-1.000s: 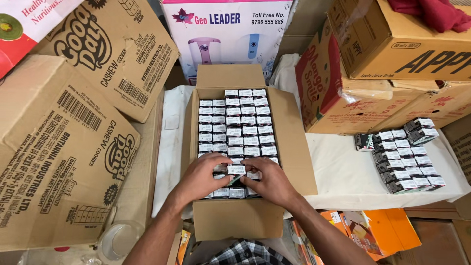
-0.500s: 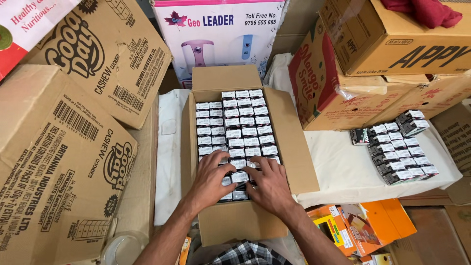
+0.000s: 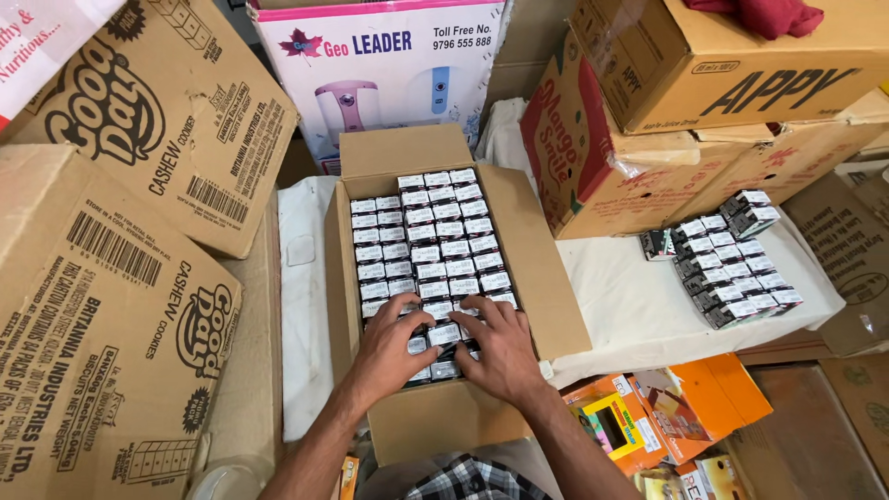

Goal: The person organizes and packs small boxed products into a larger cardboard shipping carton by hand.

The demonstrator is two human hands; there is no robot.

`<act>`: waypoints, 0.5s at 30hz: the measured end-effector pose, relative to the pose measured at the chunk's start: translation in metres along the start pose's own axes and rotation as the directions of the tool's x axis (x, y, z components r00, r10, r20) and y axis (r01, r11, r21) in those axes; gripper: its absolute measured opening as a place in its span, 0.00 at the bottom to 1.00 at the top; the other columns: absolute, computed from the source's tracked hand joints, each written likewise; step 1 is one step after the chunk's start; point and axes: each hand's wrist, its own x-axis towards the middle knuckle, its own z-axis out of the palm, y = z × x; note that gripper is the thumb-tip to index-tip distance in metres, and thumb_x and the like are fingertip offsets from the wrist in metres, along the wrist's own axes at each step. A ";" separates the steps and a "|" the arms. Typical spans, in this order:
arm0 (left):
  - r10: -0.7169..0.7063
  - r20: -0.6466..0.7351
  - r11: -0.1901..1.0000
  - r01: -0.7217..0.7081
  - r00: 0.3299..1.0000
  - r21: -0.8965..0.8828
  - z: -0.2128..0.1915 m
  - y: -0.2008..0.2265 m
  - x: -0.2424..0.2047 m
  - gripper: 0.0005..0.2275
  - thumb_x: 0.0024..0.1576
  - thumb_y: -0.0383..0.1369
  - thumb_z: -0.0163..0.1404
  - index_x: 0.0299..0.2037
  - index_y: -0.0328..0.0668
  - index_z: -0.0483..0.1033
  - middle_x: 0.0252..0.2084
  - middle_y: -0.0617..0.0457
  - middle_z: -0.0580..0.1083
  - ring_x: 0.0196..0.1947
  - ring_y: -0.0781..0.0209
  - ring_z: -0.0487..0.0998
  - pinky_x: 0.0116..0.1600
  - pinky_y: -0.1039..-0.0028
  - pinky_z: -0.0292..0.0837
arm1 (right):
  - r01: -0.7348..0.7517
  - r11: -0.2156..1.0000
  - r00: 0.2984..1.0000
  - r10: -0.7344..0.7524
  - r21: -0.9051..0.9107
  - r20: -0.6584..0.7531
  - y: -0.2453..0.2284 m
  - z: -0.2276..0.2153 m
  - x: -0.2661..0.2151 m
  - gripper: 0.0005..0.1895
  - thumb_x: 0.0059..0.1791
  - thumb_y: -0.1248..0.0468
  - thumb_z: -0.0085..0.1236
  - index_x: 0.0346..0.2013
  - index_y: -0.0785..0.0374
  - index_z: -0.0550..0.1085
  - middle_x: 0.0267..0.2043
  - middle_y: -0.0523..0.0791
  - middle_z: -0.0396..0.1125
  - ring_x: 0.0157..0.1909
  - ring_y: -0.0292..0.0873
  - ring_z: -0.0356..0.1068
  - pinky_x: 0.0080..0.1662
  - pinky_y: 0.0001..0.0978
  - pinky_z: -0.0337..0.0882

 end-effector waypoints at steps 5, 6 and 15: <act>0.010 -0.044 0.997 -0.013 0.999 -0.070 -0.009 0.016 0.003 0.14 0.54 0.41 0.61 0.43 0.42 0.79 0.55 0.44 0.66 0.62 0.32 0.69 0.62 0.39 0.66 | 0.006 1.000 1.000 -0.006 0.005 -0.023 -0.002 -0.002 -0.001 0.22 0.42 0.55 0.57 0.51 0.43 0.77 0.58 0.35 0.63 0.58 0.42 0.62 0.54 0.39 0.62; 0.026 -0.103 0.997 -0.034 0.994 -0.072 -0.006 0.015 0.007 0.12 0.54 0.40 0.61 0.40 0.41 0.79 0.49 0.46 0.67 0.57 0.34 0.73 0.59 0.42 0.69 | 0.013 1.000 1.000 -0.013 0.005 -0.026 -0.002 -0.003 -0.002 0.21 0.42 0.55 0.56 0.51 0.43 0.77 0.58 0.35 0.63 0.58 0.42 0.62 0.54 0.39 0.62; -0.058 -0.252 0.836 -0.091 0.966 -0.541 0.009 0.053 0.034 0.03 0.55 0.29 0.55 0.31 0.43 0.79 0.35 0.57 0.74 0.36 0.68 0.75 0.42 0.78 0.71 | 0.099 0.991 0.990 -0.089 0.090 -0.111 -0.002 -0.008 -0.004 0.27 0.44 0.57 0.42 0.56 0.53 0.75 0.58 0.41 0.67 0.51 0.50 0.62 0.46 0.46 0.60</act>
